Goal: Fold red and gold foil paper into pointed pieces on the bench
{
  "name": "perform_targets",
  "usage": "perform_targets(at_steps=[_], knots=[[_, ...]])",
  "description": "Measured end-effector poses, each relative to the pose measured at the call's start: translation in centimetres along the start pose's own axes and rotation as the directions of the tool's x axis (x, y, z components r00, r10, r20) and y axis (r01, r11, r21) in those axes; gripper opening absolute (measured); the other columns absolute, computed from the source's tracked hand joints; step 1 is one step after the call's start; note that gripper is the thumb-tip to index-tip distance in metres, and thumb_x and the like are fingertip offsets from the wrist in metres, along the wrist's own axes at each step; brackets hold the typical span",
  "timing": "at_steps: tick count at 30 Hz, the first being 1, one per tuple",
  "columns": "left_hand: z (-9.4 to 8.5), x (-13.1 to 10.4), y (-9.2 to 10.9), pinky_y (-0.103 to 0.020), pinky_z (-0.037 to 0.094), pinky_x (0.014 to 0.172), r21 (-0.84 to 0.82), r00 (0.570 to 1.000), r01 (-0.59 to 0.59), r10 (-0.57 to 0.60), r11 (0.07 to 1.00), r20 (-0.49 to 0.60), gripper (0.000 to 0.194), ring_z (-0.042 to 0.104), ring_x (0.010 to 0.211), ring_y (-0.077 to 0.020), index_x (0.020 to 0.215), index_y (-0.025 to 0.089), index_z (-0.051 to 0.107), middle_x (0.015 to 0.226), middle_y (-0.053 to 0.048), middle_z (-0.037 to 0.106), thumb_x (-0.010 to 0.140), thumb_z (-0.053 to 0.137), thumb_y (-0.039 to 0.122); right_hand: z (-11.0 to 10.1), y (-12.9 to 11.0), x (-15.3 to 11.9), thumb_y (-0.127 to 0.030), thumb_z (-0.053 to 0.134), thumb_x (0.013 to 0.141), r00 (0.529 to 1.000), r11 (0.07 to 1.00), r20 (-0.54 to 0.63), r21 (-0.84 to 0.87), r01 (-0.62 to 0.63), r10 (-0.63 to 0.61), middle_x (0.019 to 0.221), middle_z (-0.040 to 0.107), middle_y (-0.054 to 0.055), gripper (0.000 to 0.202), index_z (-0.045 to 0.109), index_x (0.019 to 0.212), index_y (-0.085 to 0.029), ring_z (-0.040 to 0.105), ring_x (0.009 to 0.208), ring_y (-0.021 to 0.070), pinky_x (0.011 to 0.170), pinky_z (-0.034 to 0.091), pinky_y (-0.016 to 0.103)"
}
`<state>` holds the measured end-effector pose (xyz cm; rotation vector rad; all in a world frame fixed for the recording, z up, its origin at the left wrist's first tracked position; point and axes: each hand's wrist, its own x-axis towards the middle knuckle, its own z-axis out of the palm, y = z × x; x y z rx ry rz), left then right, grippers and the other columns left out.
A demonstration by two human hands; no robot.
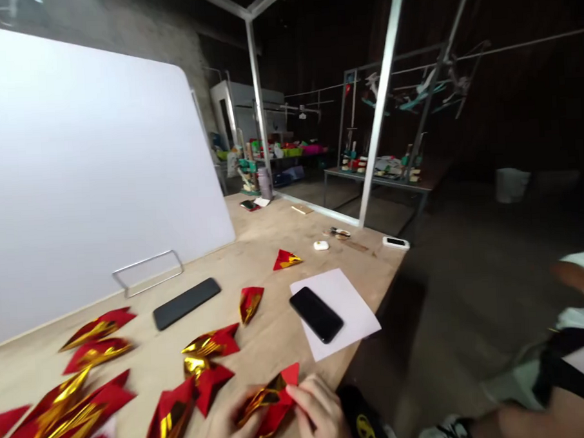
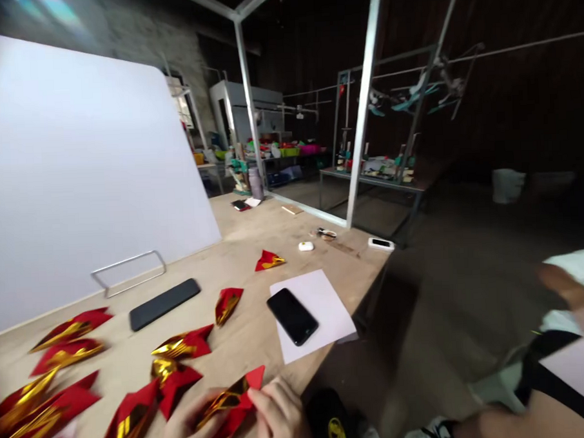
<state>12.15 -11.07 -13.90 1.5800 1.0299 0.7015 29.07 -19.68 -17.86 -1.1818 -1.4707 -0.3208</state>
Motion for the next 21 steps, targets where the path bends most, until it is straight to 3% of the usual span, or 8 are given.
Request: perform_targets(at_steps=[6, 13, 16, 21], knots=[[1.0, -0.5, 2.0, -0.031, 0.058, 0.069, -0.136, 0.994, 0.104, -0.107, 0.985, -0.015, 0.022, 0.071, 0.072, -0.0255, 0.075, 0.017, 0.079, 0.075, -0.007, 0.077, 0.06, 0.073, 0.032, -1.1, 0.0, 0.3, -0.002, 0.047, 0.092, 0.988, 0.973, 0.099, 0.191, -0.133, 0.115, 0.084, 0.071, 0.006, 0.035, 0.069, 0.115, -0.019, 0.071, 0.076, 0.0174, 0.069, 0.061, 0.026], [1.3, -0.9, 2.3, -0.03, 0.053, 0.055, -0.215, 0.989, 0.138, -0.147, 0.967, -0.026, 0.019, 0.064, 0.055, -0.021, 0.064, 0.015, 0.072, 0.059, -0.005, 0.07, 0.057, 0.073, 0.033, -1.0, 0.1, 0.4, -0.003, 0.054, 0.092, 0.996, 0.978, 0.041, 0.191, -0.086, 0.079, 0.088, 0.075, 0.005, 0.038, 0.07, 0.122, -0.021, 0.072, 0.077, 0.0175, 0.073, 0.062, 0.026], [1.2, -1.1, 2.5, -0.03, 0.055, 0.059, -0.201, 0.987, 0.149, -0.158, 0.968, -0.025, 0.021, 0.067, 0.061, -0.0225, 0.067, 0.014, 0.075, 0.064, -0.007, 0.073, 0.058, 0.075, 0.033, -1.9, -0.4, 0.7, -0.002, 0.056, 0.093, 0.979, 0.946, 0.098, 0.257, -0.196, 0.177, 0.09, 0.075, 0.004, 0.038, 0.073, 0.12, -0.023, 0.071, 0.081, 0.0174, 0.075, 0.061, 0.027], [1.1, -1.4, 2.4, -0.032, 0.059, 0.078, -0.167, 0.981, 0.193, -0.19, 0.967, 0.036, 0.036, 0.073, 0.086, -0.0262, 0.094, 0.016, 0.08, 0.094, -0.008, 0.081, 0.064, 0.081, 0.036, -2.7, 0.0, 0.0, -0.007, 0.063, 0.093, 0.921, 0.865, 0.192, 0.322, -0.384, 0.338, 0.096, 0.072, 0.004, 0.039, 0.071, 0.125, -0.027, 0.069, 0.089, 0.0175, 0.08, 0.059, 0.03]])
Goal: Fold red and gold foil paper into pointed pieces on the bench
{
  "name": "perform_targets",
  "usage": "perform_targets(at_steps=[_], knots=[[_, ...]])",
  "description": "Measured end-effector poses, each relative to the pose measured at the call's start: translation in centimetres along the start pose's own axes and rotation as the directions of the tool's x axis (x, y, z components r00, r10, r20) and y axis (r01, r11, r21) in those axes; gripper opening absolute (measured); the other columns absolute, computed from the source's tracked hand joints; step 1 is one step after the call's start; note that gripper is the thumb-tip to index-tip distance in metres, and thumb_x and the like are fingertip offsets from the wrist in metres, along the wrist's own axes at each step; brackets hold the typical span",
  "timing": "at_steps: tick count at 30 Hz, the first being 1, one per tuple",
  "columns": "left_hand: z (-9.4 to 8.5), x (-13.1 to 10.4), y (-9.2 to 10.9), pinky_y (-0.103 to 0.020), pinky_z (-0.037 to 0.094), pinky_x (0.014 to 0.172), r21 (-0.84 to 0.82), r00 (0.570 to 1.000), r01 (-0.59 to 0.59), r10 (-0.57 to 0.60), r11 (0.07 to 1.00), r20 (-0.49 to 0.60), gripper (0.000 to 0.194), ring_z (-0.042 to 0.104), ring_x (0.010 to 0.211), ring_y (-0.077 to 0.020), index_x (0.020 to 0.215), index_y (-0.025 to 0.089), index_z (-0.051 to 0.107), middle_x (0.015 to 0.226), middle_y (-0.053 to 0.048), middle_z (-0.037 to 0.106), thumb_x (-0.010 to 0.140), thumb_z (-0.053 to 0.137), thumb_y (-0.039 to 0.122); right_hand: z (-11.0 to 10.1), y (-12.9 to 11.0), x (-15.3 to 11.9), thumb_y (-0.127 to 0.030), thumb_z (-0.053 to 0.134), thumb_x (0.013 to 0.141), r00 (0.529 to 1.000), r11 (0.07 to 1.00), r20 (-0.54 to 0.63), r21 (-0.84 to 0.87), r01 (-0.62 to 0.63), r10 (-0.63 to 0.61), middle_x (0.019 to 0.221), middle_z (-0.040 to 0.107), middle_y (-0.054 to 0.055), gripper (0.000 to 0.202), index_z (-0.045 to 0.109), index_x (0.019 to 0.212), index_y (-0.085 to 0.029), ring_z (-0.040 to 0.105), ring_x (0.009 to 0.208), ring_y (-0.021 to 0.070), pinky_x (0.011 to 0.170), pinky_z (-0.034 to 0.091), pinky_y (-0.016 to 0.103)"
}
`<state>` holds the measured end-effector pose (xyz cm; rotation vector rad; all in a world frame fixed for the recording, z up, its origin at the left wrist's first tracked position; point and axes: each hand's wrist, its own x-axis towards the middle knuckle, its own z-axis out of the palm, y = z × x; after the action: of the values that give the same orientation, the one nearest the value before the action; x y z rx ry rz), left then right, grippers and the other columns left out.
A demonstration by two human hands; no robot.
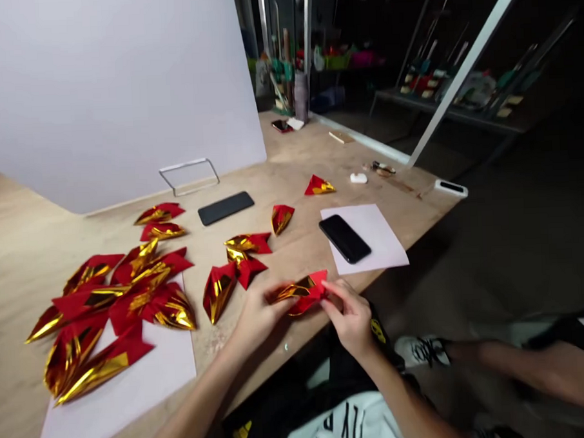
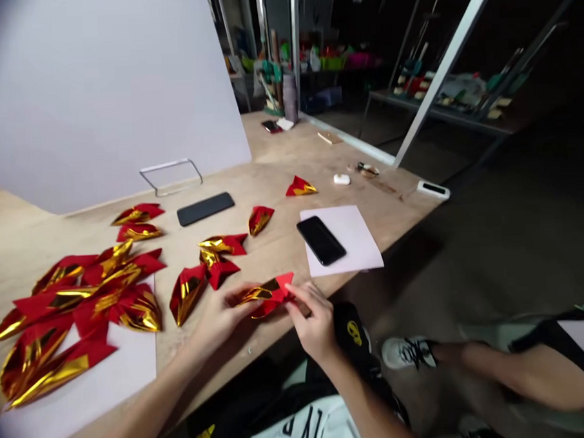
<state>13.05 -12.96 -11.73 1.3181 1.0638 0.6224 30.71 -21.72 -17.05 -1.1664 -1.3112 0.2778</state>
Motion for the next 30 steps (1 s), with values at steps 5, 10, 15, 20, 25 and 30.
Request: perform_targets(at_steps=[5, 10, 15, 20, 25, 30], knots=[[0.3, -0.3, 0.5, -0.029, 0.057, 0.072, 0.03, 0.997, -0.042, 0.04, 0.999, 0.061, 0.026, 0.072, 0.077, -0.0222, 0.087, 0.014, 0.079, 0.086, -0.006, 0.08, 0.069, 0.08, 0.034, -0.2, 0.8, -0.8, -0.013, 0.064, 0.094, 0.998, 0.998, 0.009, 0.021, -0.061, 0.061, 0.097, 0.071, 0.006, 0.035, 0.071, 0.126, -0.024, 0.069, 0.09, 0.0184, 0.082, 0.06, 0.032], [0.5, -0.2, 0.5, -0.027, 0.056, 0.067, -0.006, 0.994, -0.086, 0.087, 0.996, 0.062, 0.025, 0.07, 0.07, -0.0198, 0.08, 0.013, 0.076, 0.078, -0.005, 0.078, 0.069, 0.082, 0.035, -0.4, 1.1, -0.7, -0.019, 0.066, 0.093, 0.994, 0.994, 0.03, 0.013, -0.104, 0.104, 0.1, 0.074, 0.008, 0.033, 0.071, 0.126, -0.021, 0.072, 0.09, 0.0191, 0.085, 0.061, 0.032], [1.1, -0.3, 0.0, -0.027, 0.056, 0.065, 0.022, 0.99, -0.129, 0.128, 0.991, 0.059, 0.023, 0.07, 0.069, -0.0193, 0.081, 0.012, 0.073, 0.079, -0.006, 0.077, 0.075, 0.078, 0.033, -0.7, 1.2, -0.8, -0.023, 0.068, 0.093, 0.991, 0.991, 0.031, 0.014, -0.133, 0.132, 0.101, 0.075, 0.009, 0.032, 0.073, 0.124, -0.02, 0.072, 0.093, 0.0202, 0.087, 0.061, 0.034], [0.6, -0.9, 0.4, -0.032, 0.06, 0.082, 0.155, 0.962, -0.26, 0.242, 0.953, 0.125, 0.036, 0.075, 0.094, -0.0242, 0.116, 0.011, 0.072, 0.111, -0.013, 0.079, 0.084, 0.072, 0.03, -0.5, 1.0, -1.3, -0.023, 0.069, 0.092, 0.992, 0.991, -0.01, 0.045, -0.124, 0.124, 0.098, 0.075, 0.009, 0.028, 0.075, 0.119, -0.019, 0.074, 0.09, 0.0204, 0.083, 0.063, 0.033], [-0.8, -2.2, 1.4, -0.036, 0.053, 0.106, 0.34, 0.893, -0.447, 0.387, 0.828, 0.231, 0.03, 0.07, 0.115, -0.0245, 0.121, 0.022, 0.075, 0.126, -0.01, 0.075, 0.094, 0.065, 0.028, -0.6, 1.3, -2.4, -0.023, 0.073, 0.09, 0.981, 0.979, -0.032, 0.079, -0.189, 0.192, 0.1, 0.078, 0.009, 0.034, 0.073, 0.124, -0.021, 0.078, 0.088, 0.0211, 0.082, 0.067, 0.028], [-1.1, -2.5, 0.6, -0.03, 0.056, 0.098, 0.49, 0.846, -0.53, 0.471, 0.692, 0.25, 0.033, 0.072, 0.111, -0.0219, 0.124, 0.024, 0.074, 0.125, -0.009, 0.075, 0.095, 0.059, 0.016, -0.5, 3.2, -2.5, -0.026, 0.079, 0.085, 0.977, 0.97, 0.041, 0.114, -0.214, 0.211, 0.098, 0.082, 0.007, 0.03, 0.078, 0.116, -0.024, 0.081, 0.079, 0.024, 0.072, 0.067, 0.022]])
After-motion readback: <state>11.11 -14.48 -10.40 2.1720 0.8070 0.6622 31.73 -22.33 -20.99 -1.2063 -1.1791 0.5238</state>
